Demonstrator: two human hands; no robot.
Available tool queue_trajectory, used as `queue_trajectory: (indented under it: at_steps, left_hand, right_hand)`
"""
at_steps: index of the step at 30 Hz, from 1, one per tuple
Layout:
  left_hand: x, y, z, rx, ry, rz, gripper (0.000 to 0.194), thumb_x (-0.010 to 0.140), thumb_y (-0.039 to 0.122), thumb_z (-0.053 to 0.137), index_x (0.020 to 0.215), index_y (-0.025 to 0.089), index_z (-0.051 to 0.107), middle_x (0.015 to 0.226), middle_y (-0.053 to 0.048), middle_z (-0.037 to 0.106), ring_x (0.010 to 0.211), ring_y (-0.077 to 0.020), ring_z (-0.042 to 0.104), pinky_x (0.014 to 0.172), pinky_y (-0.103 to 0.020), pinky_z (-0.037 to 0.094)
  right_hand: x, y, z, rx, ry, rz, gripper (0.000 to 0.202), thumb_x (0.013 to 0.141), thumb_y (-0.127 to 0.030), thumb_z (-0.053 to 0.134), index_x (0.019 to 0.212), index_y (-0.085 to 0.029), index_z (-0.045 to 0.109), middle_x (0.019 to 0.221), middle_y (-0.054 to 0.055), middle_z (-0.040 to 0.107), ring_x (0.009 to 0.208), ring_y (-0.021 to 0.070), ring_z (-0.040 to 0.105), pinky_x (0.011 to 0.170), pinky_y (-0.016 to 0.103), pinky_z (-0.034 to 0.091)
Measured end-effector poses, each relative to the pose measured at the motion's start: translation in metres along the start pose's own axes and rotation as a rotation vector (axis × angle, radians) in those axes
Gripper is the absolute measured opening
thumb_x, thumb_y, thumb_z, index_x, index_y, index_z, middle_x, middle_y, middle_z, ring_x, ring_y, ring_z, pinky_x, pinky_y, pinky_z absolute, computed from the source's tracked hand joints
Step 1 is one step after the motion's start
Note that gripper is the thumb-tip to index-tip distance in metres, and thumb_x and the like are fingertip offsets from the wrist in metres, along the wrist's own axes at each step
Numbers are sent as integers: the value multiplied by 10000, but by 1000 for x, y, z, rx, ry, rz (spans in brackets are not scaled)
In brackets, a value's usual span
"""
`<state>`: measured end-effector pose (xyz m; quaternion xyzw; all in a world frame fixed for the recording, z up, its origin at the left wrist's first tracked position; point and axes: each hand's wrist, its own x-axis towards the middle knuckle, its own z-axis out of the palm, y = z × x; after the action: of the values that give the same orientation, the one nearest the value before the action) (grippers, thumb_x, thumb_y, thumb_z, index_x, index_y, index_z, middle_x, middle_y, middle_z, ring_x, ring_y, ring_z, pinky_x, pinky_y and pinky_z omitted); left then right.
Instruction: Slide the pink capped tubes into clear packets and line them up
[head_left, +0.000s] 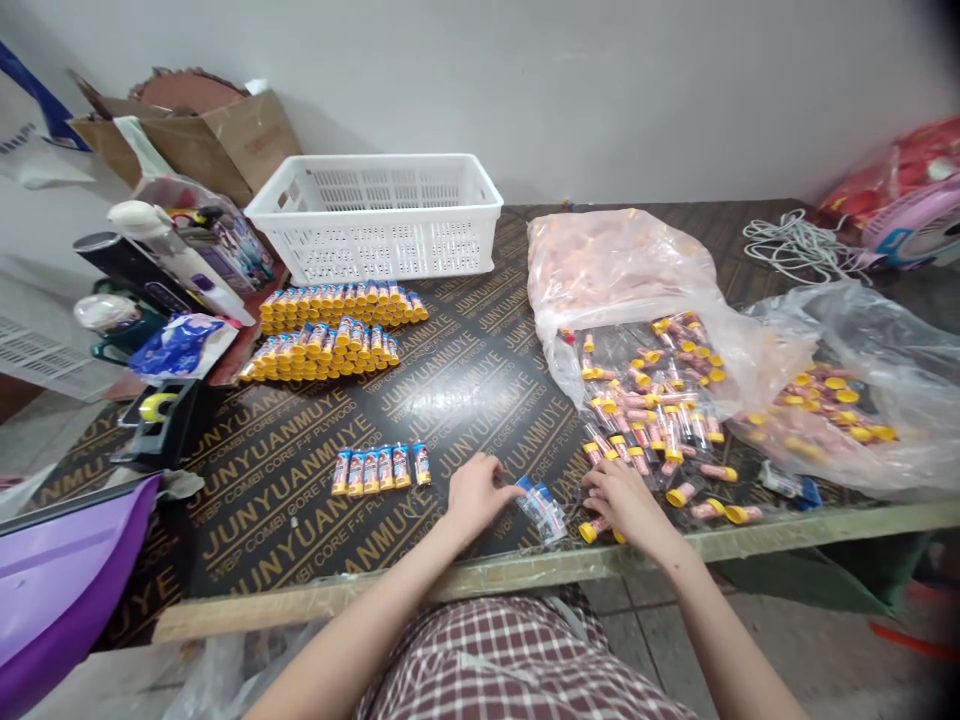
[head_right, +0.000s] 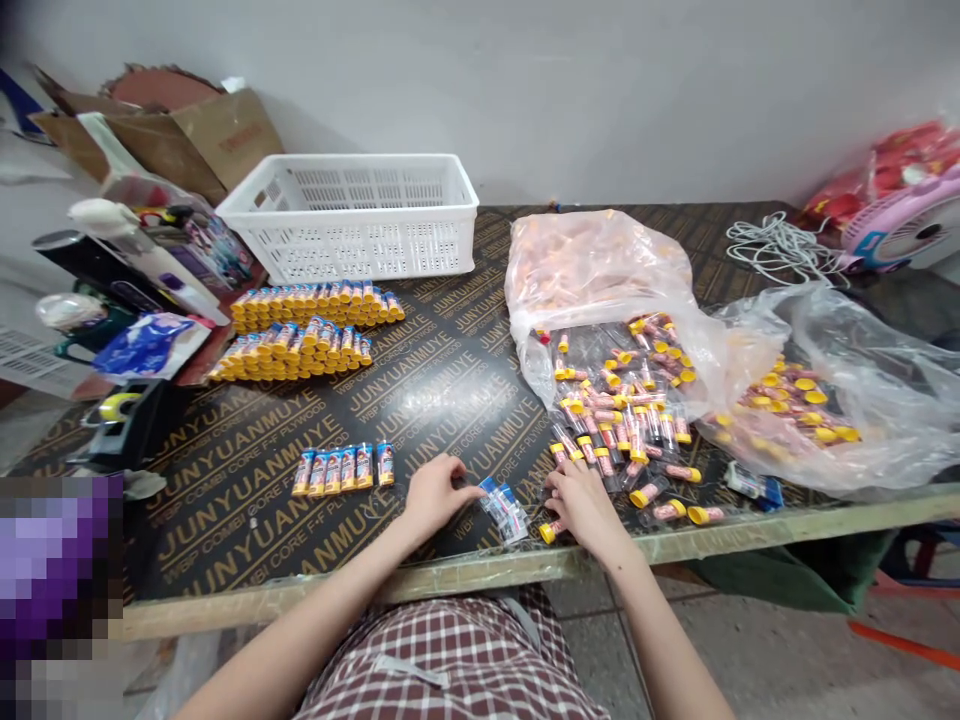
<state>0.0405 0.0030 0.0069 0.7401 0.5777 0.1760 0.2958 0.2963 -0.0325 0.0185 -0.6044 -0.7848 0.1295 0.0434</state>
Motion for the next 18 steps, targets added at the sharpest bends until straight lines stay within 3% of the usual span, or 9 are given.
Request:
queue_trajectory:
  at_steps: [2,4,8,12,18]
  left_hand:
    - [3,8,17,84,-53,-16,294,707,476,690,777,196,638,835,-37,634,774,-186,593,643,-267,383]
    - [4,9,22,119,-77,-31,231,741,430,676,764,204,640,832,-26,633,781,-178,596,649,-263,370]
    - [6,7,20,120,-90,-63,152,777,352,659,725,210,642,802,-10,638,773,-162,594,654,-256,353]
    - [6,6,18,99,-72,-58,135,782,328,653,720,210,633,791,-1,640,755,-157,588,643,-254,345]
    - [5,4,18,60,7,-84,142,738,329,696,763,205,632,785,-2,636,728,-150,571,629,-248,332]
  right_hand:
    - [-1,-1,-1,49,24,5,70,790,-157,568,830,-192,614,862,72,631,848,242,568,747,356,434]
    - [-3,-3,-1,165,64,15,85,839,-204,529,903,-201,585,853,61,636,828,226,579,740,347,450]
    - [-3,-14,2,391,182,35,159,884,-273,472,997,-222,572,924,62,638,822,205,601,751,340,478]
    - [4,-27,7,462,289,81,215,892,-315,468,1044,-227,592,991,69,629,910,214,601,811,353,477]
    - [9,-41,10,536,320,104,222,864,-321,533,1039,-207,609,988,69,628,920,215,595,830,349,462]
